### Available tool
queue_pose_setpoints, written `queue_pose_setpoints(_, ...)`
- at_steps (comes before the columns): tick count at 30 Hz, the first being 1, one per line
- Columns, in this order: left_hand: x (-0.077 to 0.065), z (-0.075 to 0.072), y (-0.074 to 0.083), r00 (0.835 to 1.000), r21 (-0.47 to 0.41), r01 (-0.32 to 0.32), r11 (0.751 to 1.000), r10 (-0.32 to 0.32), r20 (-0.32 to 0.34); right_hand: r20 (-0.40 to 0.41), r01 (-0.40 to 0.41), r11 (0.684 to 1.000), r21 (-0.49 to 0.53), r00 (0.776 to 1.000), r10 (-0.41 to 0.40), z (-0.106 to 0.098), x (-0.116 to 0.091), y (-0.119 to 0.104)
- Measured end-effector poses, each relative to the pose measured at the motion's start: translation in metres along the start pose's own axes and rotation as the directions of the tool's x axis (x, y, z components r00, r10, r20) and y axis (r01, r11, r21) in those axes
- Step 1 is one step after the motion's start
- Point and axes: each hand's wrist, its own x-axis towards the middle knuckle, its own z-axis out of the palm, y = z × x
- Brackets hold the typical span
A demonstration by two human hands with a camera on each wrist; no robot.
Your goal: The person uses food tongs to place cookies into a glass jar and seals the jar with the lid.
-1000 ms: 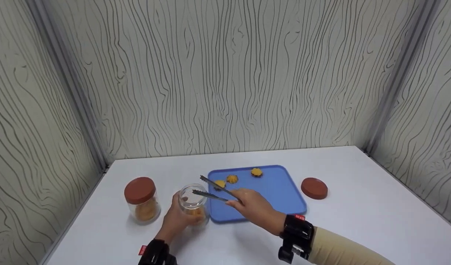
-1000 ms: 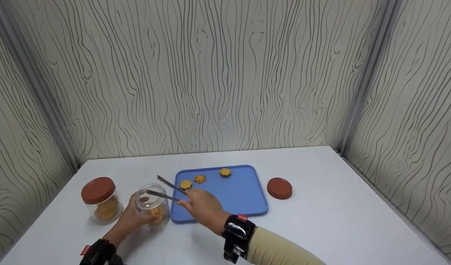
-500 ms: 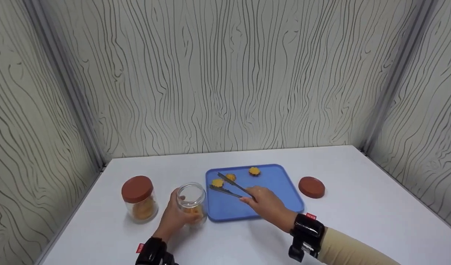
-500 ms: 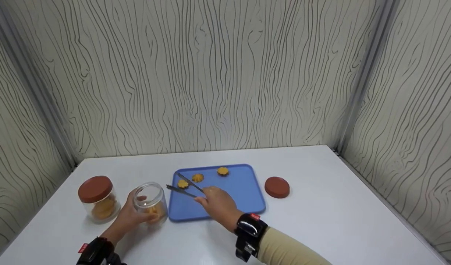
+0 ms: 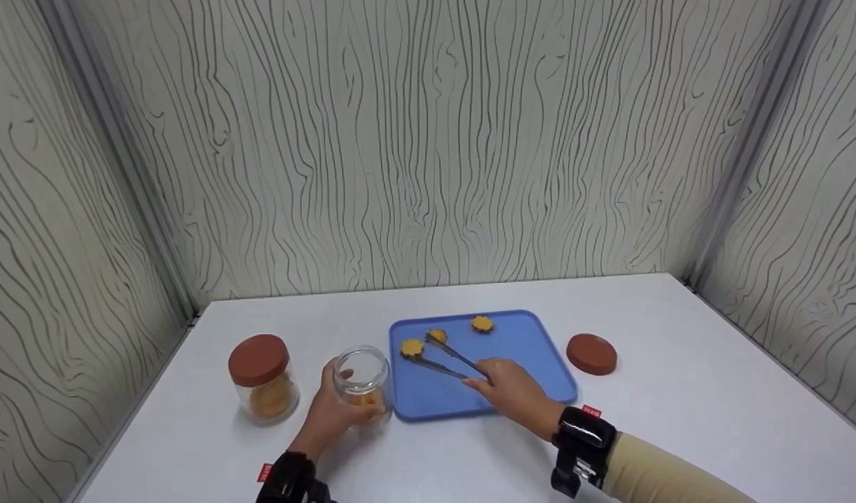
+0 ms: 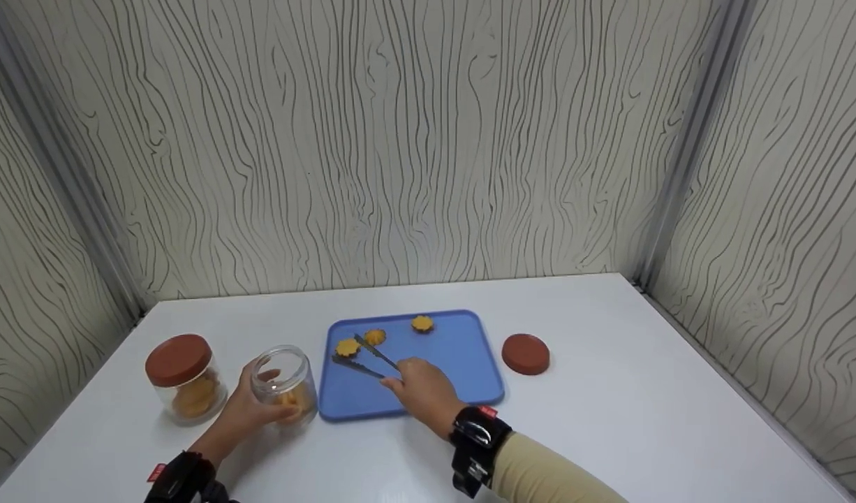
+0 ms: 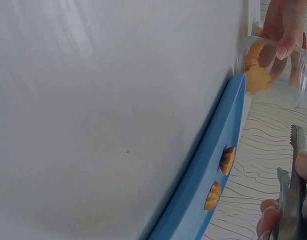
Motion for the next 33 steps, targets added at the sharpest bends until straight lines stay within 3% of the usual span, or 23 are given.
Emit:
queue_pose_setpoints(12,0.002,-0.002,0.0,1.0,0.009,0.006,1.0,-0.006,-0.007,-0.005,-0.123,0.992,-0.011,0.992,0.123,0.008,0.013,0.012)
queue_pose_setpoints(19,0.003,0.0,0.0,1.0,0.021,0.005,1.0,-0.005,-0.01,-0.039,-0.078,0.997,-0.028,0.996,0.077,0.012,0.013,0.012)
queue_pose_setpoints(33,0.006,0.001,-0.001,0.999,0.062,0.043,0.997,-0.043,-0.009,-0.002,-0.113,0.993,-0.045,0.994,0.113,0.025,0.024,0.01)
